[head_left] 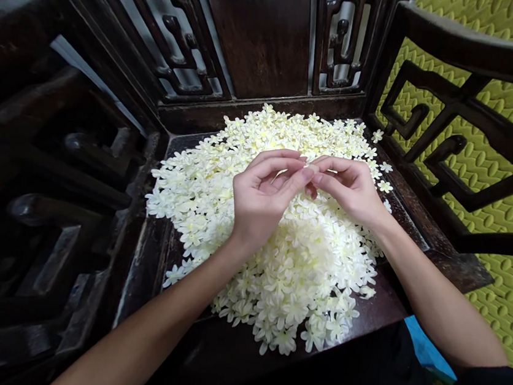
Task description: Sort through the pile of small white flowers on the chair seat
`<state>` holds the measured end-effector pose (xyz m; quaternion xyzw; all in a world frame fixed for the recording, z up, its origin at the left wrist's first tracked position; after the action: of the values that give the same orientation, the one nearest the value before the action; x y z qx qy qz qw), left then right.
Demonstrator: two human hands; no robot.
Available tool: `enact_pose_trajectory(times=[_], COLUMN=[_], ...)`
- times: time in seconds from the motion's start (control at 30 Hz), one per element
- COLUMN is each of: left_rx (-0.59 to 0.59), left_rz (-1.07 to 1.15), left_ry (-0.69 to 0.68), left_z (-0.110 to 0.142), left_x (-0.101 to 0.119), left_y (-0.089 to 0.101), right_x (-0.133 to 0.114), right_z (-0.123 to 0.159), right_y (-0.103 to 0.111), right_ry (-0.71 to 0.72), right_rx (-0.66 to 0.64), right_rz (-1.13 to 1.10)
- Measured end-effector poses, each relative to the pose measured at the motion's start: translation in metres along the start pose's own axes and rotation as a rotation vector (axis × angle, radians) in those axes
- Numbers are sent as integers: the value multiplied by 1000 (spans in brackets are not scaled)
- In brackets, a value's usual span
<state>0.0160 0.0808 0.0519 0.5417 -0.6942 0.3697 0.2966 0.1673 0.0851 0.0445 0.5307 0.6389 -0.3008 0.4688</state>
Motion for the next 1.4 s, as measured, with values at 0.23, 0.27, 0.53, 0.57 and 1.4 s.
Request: enact_pose_trajectory(times=[0.23, 0.27, 0.53, 0.57, 1.4], left_rx=[143, 180, 175, 148, -6], left_rz=[196, 237, 188, 164, -81], left_ry=[221, 233, 188, 191, -61], left_z=[-1, -2, -1, 0, 1], left_x=[-30, -33, -35, -33, 5], left_y=[13, 16, 16, 15, -1], right_x=[4, 5, 3, 1, 0], right_z=[-1, -1, 1, 1, 0], right_y=[2, 2, 5, 3, 4], right_ry=[-5, 8, 33, 37, 43], right_rx=[-1, -10, -4, -15, 43], right_rz=[-69, -93, -56, -70, 11])
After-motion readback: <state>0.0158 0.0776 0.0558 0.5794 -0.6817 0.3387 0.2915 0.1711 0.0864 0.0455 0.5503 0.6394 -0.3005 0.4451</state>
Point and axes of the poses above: each hand's wrist, its own z-axis away from the middle knuckle, its own y-axis out of the back of the hand, x = y × z, the point moved 6 cm from there along -z, towards the middle knuckle, and after that the axes turned 11 degrees about z, right-handed, at the moved point
